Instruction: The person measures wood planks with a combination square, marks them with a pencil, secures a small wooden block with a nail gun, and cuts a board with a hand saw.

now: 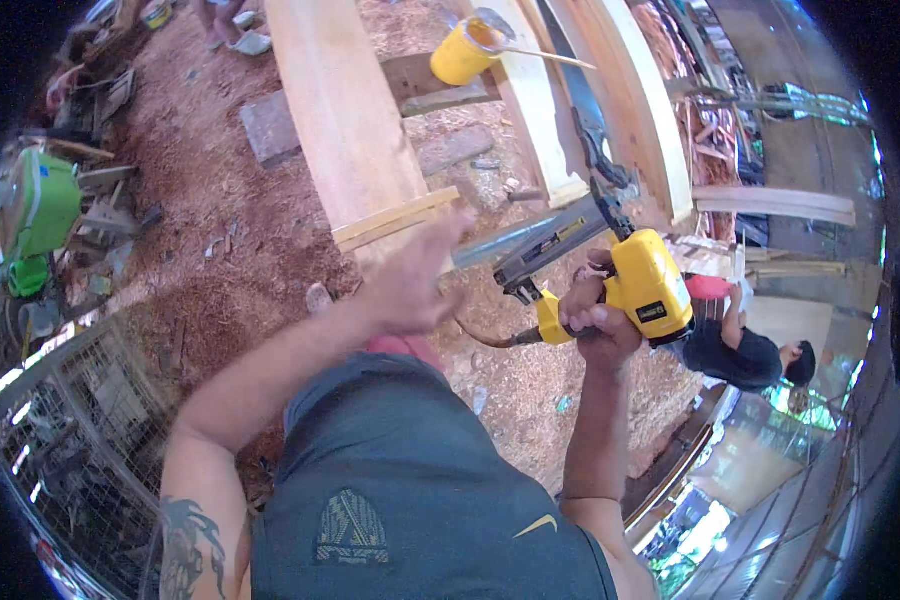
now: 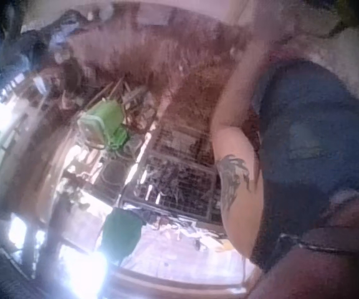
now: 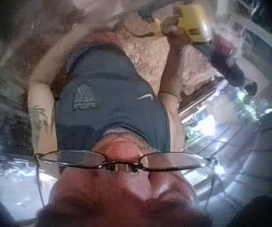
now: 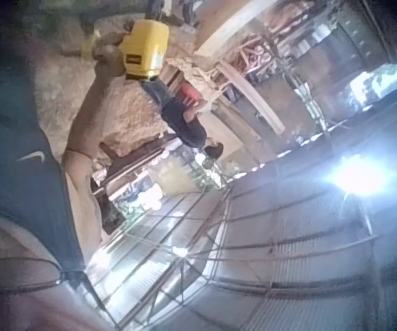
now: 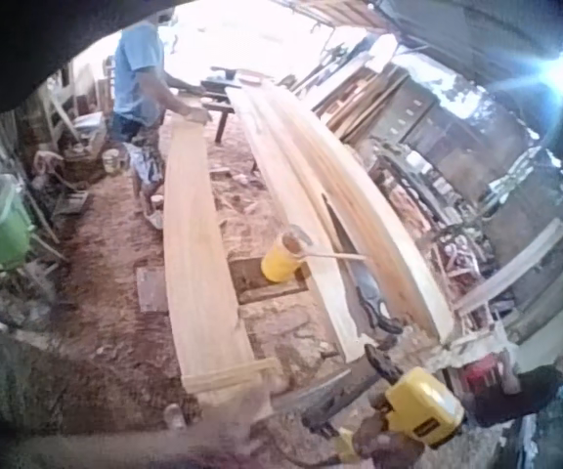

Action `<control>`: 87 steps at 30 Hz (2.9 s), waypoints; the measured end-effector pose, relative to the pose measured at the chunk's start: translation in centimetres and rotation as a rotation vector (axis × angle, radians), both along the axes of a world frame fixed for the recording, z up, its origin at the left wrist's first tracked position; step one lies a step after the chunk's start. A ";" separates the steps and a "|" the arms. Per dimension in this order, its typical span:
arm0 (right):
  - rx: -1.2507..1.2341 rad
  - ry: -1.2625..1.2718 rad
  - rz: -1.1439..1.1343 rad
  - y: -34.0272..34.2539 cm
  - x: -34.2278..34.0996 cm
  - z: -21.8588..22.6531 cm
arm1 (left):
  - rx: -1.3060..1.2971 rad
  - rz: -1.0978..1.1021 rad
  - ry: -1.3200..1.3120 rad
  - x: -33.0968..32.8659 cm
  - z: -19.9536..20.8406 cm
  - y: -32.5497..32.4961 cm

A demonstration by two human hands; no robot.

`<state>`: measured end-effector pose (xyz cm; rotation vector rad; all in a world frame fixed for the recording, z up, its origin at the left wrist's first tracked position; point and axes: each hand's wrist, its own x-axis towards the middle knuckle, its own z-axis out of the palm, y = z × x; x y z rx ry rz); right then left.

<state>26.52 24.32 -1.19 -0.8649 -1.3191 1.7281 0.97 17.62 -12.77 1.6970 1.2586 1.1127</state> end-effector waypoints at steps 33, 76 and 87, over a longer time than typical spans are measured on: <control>-0.145 0.470 -0.121 -1.8 8.5 -3.6 | 0.170 -0.095 -0.032 12.8 -2.0 1.7; 0.851 -1.021 0.582 4.9 -5.6 -8.8 | 0.062 0.765 0.756 -12.0 -8.7 10.8; 0.824 -1.102 0.637 6.0 -5.6 -9.6 | 0.074 0.759 0.745 -11.9 -8.6 10.9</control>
